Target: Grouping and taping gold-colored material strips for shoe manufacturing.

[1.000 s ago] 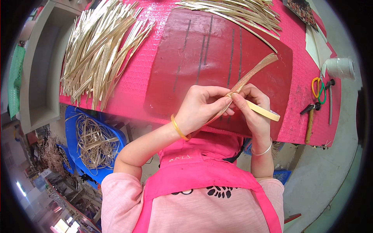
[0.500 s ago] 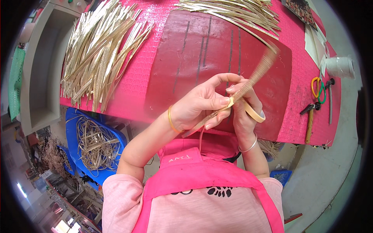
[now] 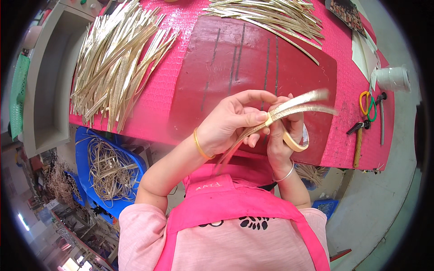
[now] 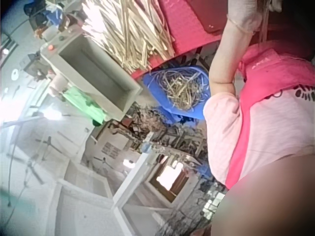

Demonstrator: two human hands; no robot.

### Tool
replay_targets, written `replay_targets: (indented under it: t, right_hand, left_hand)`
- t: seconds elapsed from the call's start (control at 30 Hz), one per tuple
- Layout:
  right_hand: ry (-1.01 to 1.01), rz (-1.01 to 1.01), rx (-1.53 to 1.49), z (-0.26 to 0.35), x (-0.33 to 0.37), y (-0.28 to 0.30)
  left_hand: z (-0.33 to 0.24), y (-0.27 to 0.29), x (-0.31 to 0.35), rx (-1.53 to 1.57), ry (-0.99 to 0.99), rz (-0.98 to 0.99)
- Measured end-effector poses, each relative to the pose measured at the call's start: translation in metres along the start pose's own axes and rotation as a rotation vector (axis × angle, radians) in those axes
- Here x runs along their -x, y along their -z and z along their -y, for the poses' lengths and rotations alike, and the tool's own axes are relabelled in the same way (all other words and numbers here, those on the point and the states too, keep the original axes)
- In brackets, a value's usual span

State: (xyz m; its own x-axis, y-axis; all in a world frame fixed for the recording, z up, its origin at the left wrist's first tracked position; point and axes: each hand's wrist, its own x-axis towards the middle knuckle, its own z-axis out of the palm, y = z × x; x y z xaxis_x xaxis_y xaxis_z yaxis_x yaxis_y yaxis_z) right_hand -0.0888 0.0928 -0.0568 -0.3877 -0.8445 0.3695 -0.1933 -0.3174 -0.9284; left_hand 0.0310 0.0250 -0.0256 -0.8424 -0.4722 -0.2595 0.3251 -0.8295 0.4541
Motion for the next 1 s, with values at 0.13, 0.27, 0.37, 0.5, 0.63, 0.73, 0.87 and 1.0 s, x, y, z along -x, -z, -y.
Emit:
replay_targets:
  t: [0.13,0.27,0.37,0.5,0.63,0.73,0.87,1.0]
  right_hand:
    - [-0.082,-0.009,-0.22,-0.002,-0.008,-0.004]
    - [-0.005,0.003,-0.146,-0.003,-0.01,-0.005]
    - [0.075,0.013,0.104,-0.005,-0.011,-0.001]
    - [0.15,0.155,0.391,0.004,-0.02,0.003]
    - [0.189,0.258,0.343,0.01,-0.027,0.004]
    - [0.257,0.57,0.316,0.016,-0.034,0.011]
    - [0.203,0.697,0.538,-0.022,-0.059,0.059]
    - [0.023,0.193,0.716,-0.055,-0.139,0.095]
  left_hand:
    - [-0.001,-0.017,0.007,-0.565,-0.203,-0.39]
    - [0.005,-0.014,0.01,-0.95,-0.524,-0.245]
    - [0.006,-0.015,0.01,-0.742,-0.43,-0.292]
    - [0.003,-0.021,0.011,-0.598,-0.334,-0.376]
    - [-0.004,-0.022,0.017,-0.716,-0.286,-0.436]
    - [-0.026,-0.022,0.034,-0.655,0.043,-0.415]
    - [-0.111,0.012,0.078,-0.845,-0.492,-0.707]
    - [-0.191,0.081,0.089,-2.337,-0.48,-1.27]
